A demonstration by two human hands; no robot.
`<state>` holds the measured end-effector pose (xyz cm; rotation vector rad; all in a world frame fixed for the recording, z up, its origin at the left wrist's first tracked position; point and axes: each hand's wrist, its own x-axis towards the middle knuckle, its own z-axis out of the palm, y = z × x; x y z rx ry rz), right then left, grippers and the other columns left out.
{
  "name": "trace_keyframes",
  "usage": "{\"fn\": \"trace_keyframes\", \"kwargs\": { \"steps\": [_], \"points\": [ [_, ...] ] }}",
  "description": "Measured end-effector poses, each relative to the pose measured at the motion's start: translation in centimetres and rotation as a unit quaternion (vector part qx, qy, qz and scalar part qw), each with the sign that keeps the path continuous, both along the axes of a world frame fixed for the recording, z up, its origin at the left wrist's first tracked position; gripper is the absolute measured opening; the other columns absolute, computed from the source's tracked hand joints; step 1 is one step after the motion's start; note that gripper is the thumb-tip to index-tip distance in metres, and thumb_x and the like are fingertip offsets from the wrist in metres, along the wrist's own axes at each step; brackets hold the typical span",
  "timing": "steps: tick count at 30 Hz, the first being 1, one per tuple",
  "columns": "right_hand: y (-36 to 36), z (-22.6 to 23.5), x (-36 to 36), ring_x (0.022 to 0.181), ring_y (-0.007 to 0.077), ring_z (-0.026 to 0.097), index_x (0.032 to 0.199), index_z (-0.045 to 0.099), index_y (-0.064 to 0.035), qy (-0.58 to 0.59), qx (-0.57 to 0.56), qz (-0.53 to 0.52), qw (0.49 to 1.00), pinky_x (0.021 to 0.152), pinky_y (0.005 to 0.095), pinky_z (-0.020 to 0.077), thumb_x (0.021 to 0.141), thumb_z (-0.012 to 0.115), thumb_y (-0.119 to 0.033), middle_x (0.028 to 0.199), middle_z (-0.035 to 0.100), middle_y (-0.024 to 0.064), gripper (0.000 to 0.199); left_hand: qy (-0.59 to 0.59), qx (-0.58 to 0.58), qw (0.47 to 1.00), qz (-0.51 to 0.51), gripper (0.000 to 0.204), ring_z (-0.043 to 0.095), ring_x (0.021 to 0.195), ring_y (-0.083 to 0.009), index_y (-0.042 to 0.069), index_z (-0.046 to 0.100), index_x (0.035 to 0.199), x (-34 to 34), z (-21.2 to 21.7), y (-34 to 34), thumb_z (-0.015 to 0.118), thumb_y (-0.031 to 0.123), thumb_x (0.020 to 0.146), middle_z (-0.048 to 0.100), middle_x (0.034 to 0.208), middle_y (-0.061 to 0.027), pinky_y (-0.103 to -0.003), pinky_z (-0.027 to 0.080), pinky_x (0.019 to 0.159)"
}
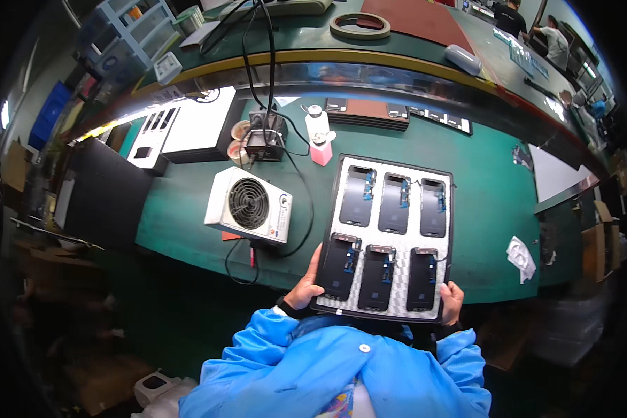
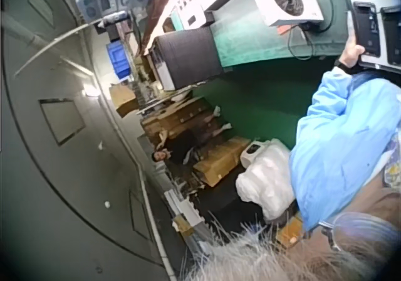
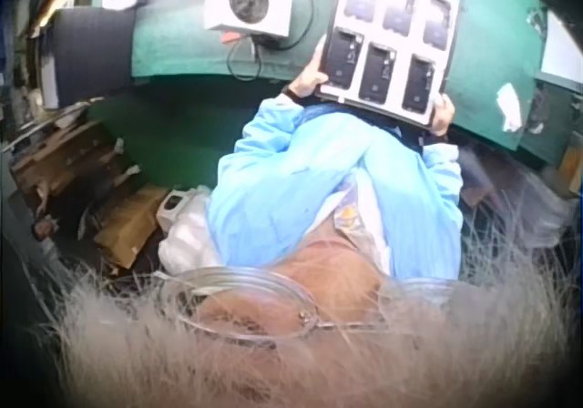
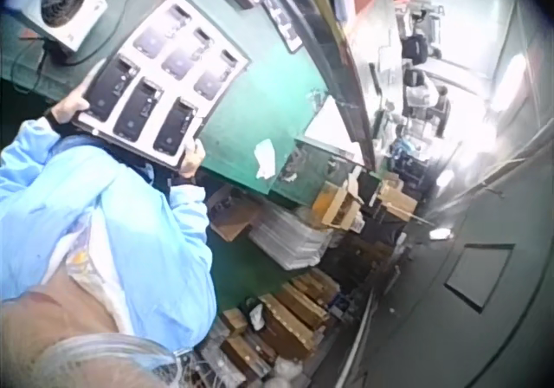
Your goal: Assembling or repairing smartphone components on a production line.
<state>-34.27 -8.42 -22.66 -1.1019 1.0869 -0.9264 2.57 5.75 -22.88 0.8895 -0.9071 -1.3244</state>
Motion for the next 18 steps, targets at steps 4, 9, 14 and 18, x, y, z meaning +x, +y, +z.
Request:
{"fn": "trace_keyframes", "kwargs": {
  "steps": [4, 9, 14, 18],
  "points": [
    [0.2, 0.9, 0.6, 0.061, 0.0041, 0.049, 0.078, 0.055, -0.0026, 0.044, -0.008, 0.019, 0.999, 0.054, 0.0216, 0.0403, 0.094, 0.055, -0.017, 0.072, 0.06, -0.0001, 0.022, -0.028, -0.018, 0.999, -0.004, 0.112, 0.006, 0.151, -0.0274, 0.005, -0.008, 0.157, 0.7, -0.6, -0.3, 0.062, 0.036, 0.074, 0.001, 0.163, -0.0174, -0.038, 0.007, 0.12],
    [-0.2, 1.1, 0.3, 0.065, 0.0067, 0.056, 0.095, 0.063, 0.0058, 0.058, -0.009, 0.051, 0.997, 0.058, 0.0209, 0.0441, 0.095, 0.052, -0.019, 0.081, 0.066, 0.0042, 0.027, -0.073, -0.026, 0.997, -0.002, 0.111, -0.003, 0.152, -0.0323, 0.001, -0.005, 0.156, 1.1, -2.2, -0.4, 0.059, 0.052, 0.082, -0.009, 0.163, -0.0219, -0.043, 0.004, 0.12],
    [-0.8, 2.2, 0.1, 0.068, 0.008, 0.057, 0.101, 0.065, 0.0086, 0.135, -0.016, 0.094, 0.986, 0.06, 0.0217, 0.0436, 0.094, 0.053, -0.025, 0.083, 0.067, 0.0046, 0.036, -0.137, -0.051, 0.989, 0.031, 0.103, 0.001, 0.151, -0.0386, 0.0, 0.002, 0.156, 1.3, -2.1, -0.6, 0.053, 0.057, 0.087, -0.002, 0.162, -0.0261, -0.045, 0.005, 0.12],
    [-1.2, 1.9, -1.9, 0.056, 0.0075, 0.034, 0.062, 0.04, -0.0033, 0.315, -0.106, 0.097, 0.938, 0.05, 0.0292, 0.0283, 0.092, 0.057, -0.02, 0.057, 0.038, -0.0009, 0.039, -0.267, -0.025, 0.963, -0.017, 0.084, 0.017, 0.149, -0.0412, -0.004, 0.013, 0.154, 3.9, 0.3, -1.0, 0.047, 0.047, 0.096, 0.012, 0.16, -0.028, -0.042, 0.017, 0.119]
  ]
}}
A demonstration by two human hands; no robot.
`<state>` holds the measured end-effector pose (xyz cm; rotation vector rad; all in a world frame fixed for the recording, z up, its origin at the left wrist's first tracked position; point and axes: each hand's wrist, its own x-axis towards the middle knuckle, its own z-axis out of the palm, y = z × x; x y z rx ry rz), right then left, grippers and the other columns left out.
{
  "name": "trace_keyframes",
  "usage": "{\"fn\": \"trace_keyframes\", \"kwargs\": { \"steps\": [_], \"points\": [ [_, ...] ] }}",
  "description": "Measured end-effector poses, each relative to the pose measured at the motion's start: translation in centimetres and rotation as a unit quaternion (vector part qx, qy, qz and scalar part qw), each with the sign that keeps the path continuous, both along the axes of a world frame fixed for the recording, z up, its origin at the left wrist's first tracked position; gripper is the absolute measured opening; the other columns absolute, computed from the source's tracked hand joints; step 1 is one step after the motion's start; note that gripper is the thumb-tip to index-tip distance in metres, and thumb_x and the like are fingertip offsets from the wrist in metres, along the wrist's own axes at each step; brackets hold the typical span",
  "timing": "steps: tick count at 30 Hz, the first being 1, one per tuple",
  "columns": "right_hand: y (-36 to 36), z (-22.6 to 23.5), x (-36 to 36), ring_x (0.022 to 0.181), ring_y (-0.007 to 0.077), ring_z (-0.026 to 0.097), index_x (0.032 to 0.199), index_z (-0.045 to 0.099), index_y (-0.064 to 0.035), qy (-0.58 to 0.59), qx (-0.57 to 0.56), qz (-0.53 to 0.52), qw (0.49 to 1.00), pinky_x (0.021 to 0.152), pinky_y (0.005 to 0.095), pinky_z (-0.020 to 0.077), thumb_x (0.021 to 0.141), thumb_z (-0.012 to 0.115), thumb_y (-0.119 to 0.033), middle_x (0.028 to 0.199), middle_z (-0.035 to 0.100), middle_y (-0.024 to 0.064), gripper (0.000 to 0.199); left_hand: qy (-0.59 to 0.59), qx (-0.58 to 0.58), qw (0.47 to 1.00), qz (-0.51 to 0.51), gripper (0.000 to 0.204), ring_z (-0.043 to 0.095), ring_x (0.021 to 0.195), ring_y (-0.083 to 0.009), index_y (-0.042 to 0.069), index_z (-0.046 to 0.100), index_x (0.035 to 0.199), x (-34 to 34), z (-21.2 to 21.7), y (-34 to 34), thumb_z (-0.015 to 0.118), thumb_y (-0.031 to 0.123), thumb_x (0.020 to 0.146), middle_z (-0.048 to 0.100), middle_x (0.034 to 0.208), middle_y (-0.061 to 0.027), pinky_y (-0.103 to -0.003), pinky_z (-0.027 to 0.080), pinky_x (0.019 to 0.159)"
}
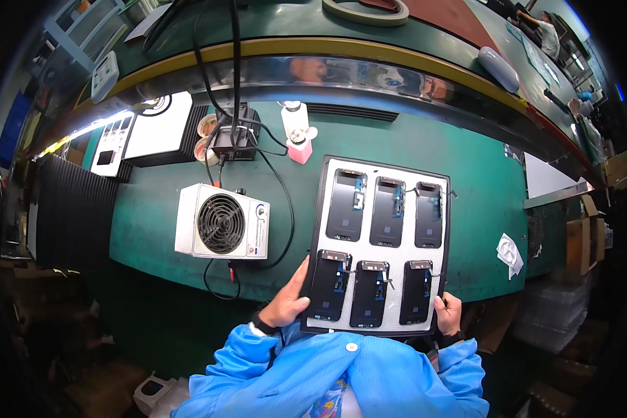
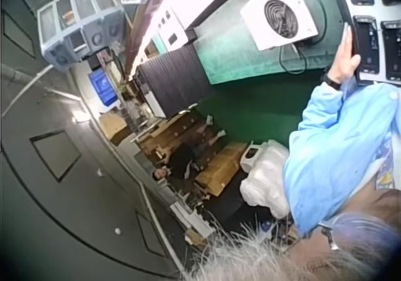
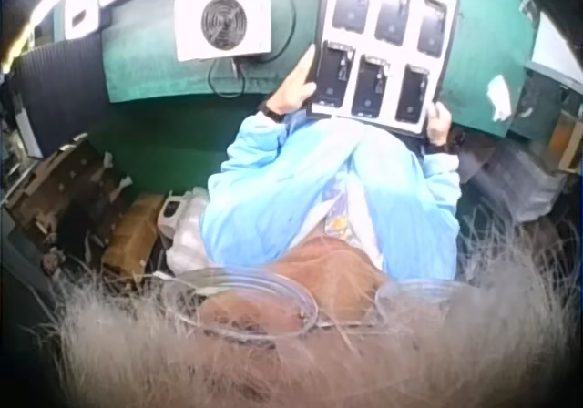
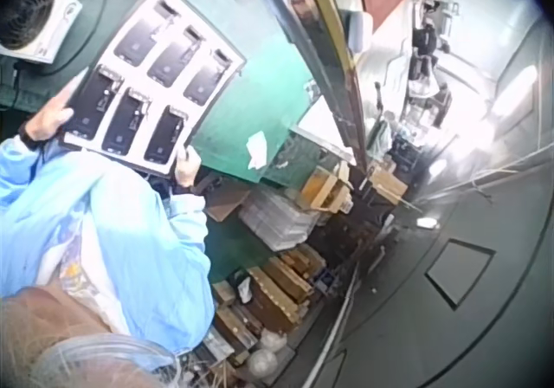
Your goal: Assembling or repairing smartphone components on a production line.
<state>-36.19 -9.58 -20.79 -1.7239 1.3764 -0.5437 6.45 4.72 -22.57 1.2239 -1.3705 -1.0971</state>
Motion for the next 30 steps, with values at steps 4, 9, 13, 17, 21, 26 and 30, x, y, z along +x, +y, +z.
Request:
{"fn": "trace_keyframes", "kwargs": {
  "steps": [4, 9, 13, 17, 21, 26, 30],
  "points": [
    [-1.6, 2.0, -0.4, 0.055, 0.0094, 0.031, 0.062, 0.037, -0.0039, -0.023, -0.076, 0.016, 0.997, 0.049, 0.0311, 0.026, 0.093, 0.062, -0.023, 0.056, 0.033, 0.0002, 0.044, -0.055, -0.009, 0.995, 0.086, 0.061, 0.039, 0.139, -0.0389, -0.007, 0.038, 0.145, 3.0, 3.7, -0.7, 0.04, 0.036, 0.102, 0.041, 0.147, -0.0272, -0.04, 0.028, 0.115],
    [-5.3, 8.4, 1.7, 0.058, 0.0052, 0.035, 0.076, 0.048, -0.0044, 0.02, -0.121, -0.056, 0.991, 0.052, 0.0244, 0.0295, 0.095, 0.062, -0.015, 0.063, 0.039, -0.0041, 0.025, -0.331, -0.063, 0.896, 0.29, 0.044, 0.057, 0.112, -0.0381, -0.004, 0.056, 0.123, 3.6, 7.2, -7.3, 0.064, 0.02, 0.087, 0.061, 0.121, -0.0208, -0.046, 0.042, 0.097],
    [-5.1, 14.1, 3.7, 0.066, 0.0043, 0.038, 0.118, 0.048, -0.0033, -0.117, -0.132, -0.048, 0.983, 0.058, 0.0194, 0.0337, 0.098, 0.054, -0.014, 0.083, 0.046, -0.0018, 0.023, -0.412, -0.045, 0.877, 0.245, 0.042, 0.052, 0.122, -0.0352, 0.002, 0.057, 0.12, 2.9, 7.1, -13.3, 0.064, 0.027, 0.088, 0.057, 0.13, -0.0175, -0.057, 0.036, 0.102],
    [-3.6, 16.9, 5.8, 0.066, 0.0026, 0.038, 0.126, 0.044, -0.0042, -0.158, -0.115, -0.033, 0.98, 0.055, 0.0169, 0.0332, 0.101, 0.049, -0.015, 0.086, 0.047, 0.0002, 0.028, -0.45, -0.077, 0.873, 0.173, 0.035, 0.045, 0.13, -0.0402, 0.004, 0.061, 0.108, 1.7, 7.2, -17.5, 0.065, 0.032, 0.088, 0.051, 0.138, -0.0187, -0.061, 0.033, 0.105],
    [-3.4, 14.6, 6.4, 0.061, 0.0027, 0.043, 0.125, 0.047, -0.0014, -0.167, 0.041, 0.024, 0.985, 0.051, 0.0164, 0.0363, 0.102, 0.05, -0.019, 0.082, 0.051, 0.002, 0.028, -0.468, -0.06, 0.873, 0.121, 0.027, 0.038, 0.135, -0.0442, 0.005, 0.061, 0.102, 0.7, 7.2, -18.2, 0.065, 0.028, 0.089, 0.05, 0.141, -0.0195, -0.065, 0.029, 0.107],
    [-1.5, 9.3, 4.4, 0.06, 0.0047, 0.05, 0.118, 0.053, 0.0043, -0.134, 0.163, 0.008, 0.978, 0.055, 0.0195, 0.0414, 0.099, 0.053, -0.012, 0.077, 0.06, 0.004, 0.025, -0.478, -0.044, 0.871, 0.102, 0.024, 0.034, 0.139, -0.0426, 0.006, 0.06, 0.1, 0.5, 7.0, -17.7, 0.065, 0.027, 0.089, 0.05, 0.142, -0.0148, -0.066, 0.025, 0.108],
    [0.2, 7.3, 3.2, 0.061, 0.0042, 0.051, 0.117, 0.054, 0.0045, -0.136, 0.179, -0.002, 0.974, 0.055, 0.0202, 0.0417, 0.096, 0.055, -0.008, 0.075, 0.059, 0.0017, 0.024, -0.46, -0.043, 0.881, 0.102, 0.026, 0.031, 0.141, -0.0422, 0.006, 0.058, 0.103, 0.8, 6.4, -17.5, 0.066, 0.025, 0.088, 0.049, 0.144, -0.0144, -0.066, 0.024, 0.108]
  ]
}}
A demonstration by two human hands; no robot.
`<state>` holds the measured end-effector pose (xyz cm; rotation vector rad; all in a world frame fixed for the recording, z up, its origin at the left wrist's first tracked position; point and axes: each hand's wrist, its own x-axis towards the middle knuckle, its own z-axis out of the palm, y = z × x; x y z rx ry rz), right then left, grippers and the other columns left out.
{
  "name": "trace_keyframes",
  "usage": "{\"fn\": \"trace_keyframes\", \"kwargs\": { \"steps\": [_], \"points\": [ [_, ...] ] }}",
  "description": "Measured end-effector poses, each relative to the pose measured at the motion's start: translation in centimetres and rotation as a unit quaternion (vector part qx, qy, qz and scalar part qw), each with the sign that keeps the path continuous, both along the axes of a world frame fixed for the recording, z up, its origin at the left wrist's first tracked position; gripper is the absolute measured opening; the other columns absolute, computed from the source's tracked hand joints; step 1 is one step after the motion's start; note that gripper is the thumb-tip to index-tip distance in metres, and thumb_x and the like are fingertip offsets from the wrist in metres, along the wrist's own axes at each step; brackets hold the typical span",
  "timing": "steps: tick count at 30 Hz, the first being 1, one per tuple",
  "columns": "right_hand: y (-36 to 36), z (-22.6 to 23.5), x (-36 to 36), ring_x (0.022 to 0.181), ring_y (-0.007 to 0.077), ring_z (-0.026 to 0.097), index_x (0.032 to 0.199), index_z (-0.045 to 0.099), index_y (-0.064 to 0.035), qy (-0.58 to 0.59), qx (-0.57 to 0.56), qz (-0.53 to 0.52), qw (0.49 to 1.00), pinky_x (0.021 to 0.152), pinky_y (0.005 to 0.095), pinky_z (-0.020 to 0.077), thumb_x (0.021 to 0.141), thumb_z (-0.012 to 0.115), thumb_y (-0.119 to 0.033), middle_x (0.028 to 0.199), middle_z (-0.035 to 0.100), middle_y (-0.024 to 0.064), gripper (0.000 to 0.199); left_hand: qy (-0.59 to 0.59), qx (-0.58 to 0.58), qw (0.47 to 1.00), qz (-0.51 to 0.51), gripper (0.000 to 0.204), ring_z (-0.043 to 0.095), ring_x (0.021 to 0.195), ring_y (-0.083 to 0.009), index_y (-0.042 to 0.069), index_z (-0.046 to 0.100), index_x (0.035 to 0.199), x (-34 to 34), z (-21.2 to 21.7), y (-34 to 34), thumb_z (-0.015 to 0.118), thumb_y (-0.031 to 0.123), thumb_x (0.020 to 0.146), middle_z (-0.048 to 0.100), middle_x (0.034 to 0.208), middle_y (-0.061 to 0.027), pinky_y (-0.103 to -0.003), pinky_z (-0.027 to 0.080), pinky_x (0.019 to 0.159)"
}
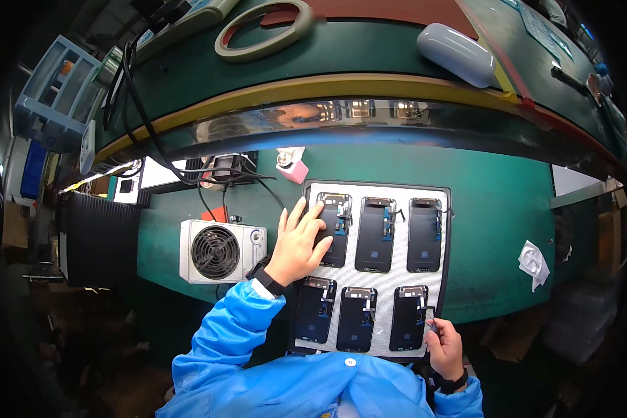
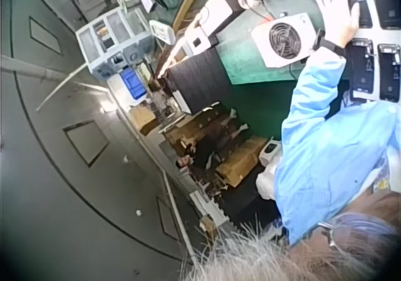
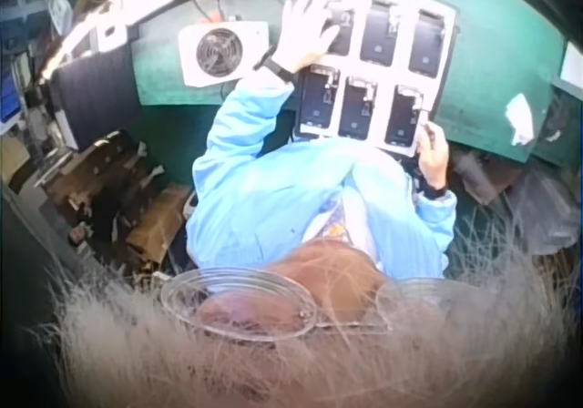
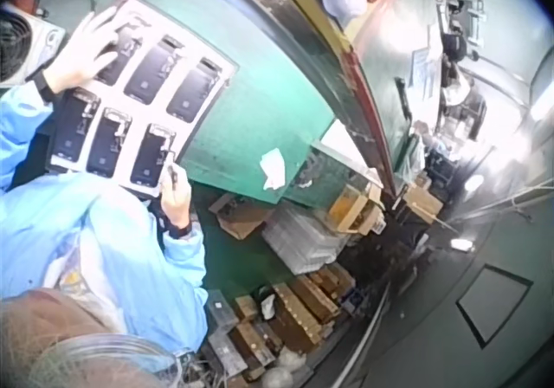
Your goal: Assembling or repairing smartphone components on a production line.
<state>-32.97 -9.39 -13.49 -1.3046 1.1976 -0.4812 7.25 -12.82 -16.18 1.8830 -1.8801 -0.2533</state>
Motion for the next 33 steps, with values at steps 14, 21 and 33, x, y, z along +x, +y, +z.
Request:
{"fn": "trace_keyframes", "kwargs": {
  "steps": [14, 21, 33],
  "points": [
    [-0.7, 0.8, 1.7, 0.061, 0.0146, 0.063, 0.104, 0.067, 0.0042, 0.066, -0.16, 0.064, 0.983, 0.058, 0.027, 0.049, 0.086, 0.065, -0.008, 0.073, 0.066, 0.0112, 0.022, 0.02, -0.062, 0.998, 0.001, 0.03, 0.031, 0.14, -0.0416, 0.007, 0.057, 0.103, 0.2, -0.7, 0.3, 0.068, 0.029, 0.086, 0.048, 0.143, -0.014, -0.067, 0.026, 0.107],
    [0.6, 2.5, 2.2, 0.073, 0.0182, 0.064, 0.11, 0.066, 0.0022, 0.032, -0.117, 0.055, 0.991, 0.068, 0.0311, 0.052, 0.092, 0.06, -0.007, 0.091, 0.069, 0.012, 0.021, 0.017, -0.074, 0.997, 0.01, 0.035, 0.031, 0.141, -0.0413, 0.007, 0.059, 0.108, -0.2, -2.5, 1.4, 0.067, 0.034, 0.087, 0.048, 0.145, -0.0141, -0.066, 0.026, 0.108],
    [-0.4, -0.6, 1.6, 0.055, 0.006, 0.058, 0.108, 0.064, 0.0069, -0.018, -0.065, 0.03, 0.997, 0.049, 0.0205, 0.0465, 0.091, 0.063, -0.003, 0.076, 0.068, 0.0074, 0.02, 0.009, -0.081, 0.997, 0.014, 0.034, 0.029, 0.142, -0.0375, 0.008, 0.06, 0.108, 0.1, -2.2, 0.8, 0.063, 0.037, 0.09, 0.046, 0.147, -0.0122, -0.066, 0.025, 0.109]
  ]
}}
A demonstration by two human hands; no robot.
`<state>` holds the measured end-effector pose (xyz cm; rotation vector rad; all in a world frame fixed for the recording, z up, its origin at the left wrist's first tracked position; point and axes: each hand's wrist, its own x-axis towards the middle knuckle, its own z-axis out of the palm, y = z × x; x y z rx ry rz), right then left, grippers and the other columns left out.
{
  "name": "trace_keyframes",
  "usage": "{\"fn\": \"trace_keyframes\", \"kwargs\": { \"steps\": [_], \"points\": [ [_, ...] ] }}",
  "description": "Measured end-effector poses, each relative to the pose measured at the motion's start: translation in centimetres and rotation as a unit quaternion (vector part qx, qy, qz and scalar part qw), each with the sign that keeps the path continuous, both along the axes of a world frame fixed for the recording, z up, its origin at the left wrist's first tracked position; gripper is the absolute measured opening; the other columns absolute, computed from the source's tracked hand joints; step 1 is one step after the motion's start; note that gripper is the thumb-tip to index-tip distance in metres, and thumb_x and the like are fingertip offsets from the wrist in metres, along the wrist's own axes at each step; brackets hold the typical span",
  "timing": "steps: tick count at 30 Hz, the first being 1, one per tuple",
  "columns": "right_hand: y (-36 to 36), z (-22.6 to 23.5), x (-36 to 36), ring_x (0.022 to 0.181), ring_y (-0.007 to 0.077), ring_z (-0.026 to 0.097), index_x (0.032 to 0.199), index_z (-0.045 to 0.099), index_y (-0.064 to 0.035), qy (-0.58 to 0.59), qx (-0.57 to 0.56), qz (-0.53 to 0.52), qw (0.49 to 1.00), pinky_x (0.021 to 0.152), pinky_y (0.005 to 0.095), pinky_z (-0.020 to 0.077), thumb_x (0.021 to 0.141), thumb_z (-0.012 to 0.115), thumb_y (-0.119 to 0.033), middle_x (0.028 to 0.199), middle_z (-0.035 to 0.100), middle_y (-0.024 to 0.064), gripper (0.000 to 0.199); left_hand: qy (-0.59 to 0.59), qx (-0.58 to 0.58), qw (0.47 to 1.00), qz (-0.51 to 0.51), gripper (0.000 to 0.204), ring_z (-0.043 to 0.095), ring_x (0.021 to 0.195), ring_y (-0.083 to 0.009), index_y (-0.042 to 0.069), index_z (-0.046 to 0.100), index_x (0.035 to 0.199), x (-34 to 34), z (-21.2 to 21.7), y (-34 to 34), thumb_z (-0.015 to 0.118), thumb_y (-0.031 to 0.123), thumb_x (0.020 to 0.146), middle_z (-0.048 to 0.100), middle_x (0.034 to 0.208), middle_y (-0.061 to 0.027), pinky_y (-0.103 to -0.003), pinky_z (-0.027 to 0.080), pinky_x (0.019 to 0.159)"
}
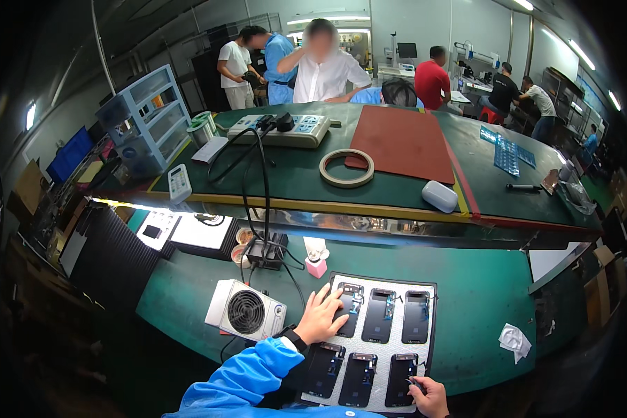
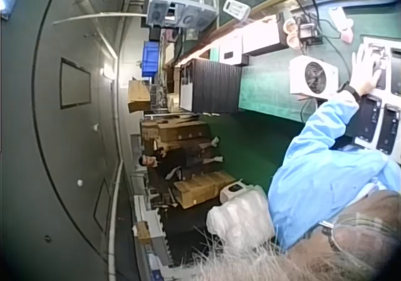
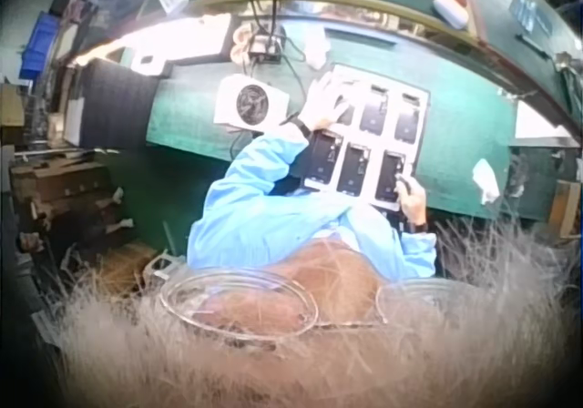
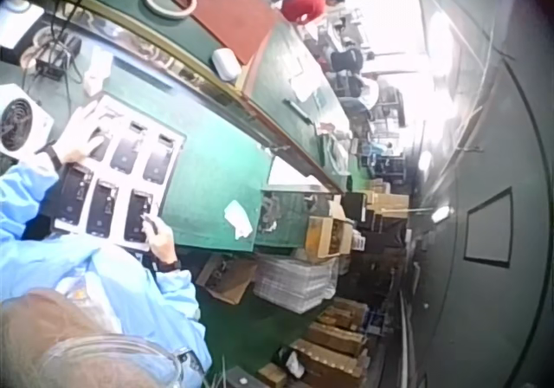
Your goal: Assembling or repairing smartphone components on a production line.
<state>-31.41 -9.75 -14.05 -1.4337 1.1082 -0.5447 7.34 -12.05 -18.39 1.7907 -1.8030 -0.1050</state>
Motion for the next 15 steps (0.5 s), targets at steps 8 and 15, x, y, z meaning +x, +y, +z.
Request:
{"fn": "trace_keyframes", "kwargs": {
  "steps": [8, 15],
  "points": [
    [-0.08, -0.47, 0.01, 0.057, 0.006, 0.058, 0.108, 0.064, 0.0074, 0.004, 0.0, -0.01, 1.0, 0.05, 0.0202, 0.0472, 0.091, 0.062, -0.003, 0.076, 0.068, 0.008, 0.02, 0.008, 0.011, 1.0, -0.003, 0.035, 0.029, 0.143, -0.0379, 0.008, 0.06, 0.109, 0.19, 0.22, -0.08, 0.062, 0.038, 0.09, 0.045, 0.147, -0.0123, -0.066, 0.024, 0.11],
    [0.49, -0.06, -0.43, 0.056, 0.0074, 0.06, 0.107, 0.064, 0.0071, 0.02, -0.017, 0.011, 1.0, 0.05, 0.0208, 0.0482, 0.09, 0.063, -0.004, 0.077, 0.068, 0.0084, 0.02, 0.035, 0.0, 0.999, -0.004, 0.035, 0.028, 0.143, -0.0378, 0.008, 0.061, 0.109, -0.24, -0.43, 0.48, 0.06, 0.039, 0.092, 0.046, 0.147, -0.0125, -0.065, 0.024, 0.111]
  ]
}}
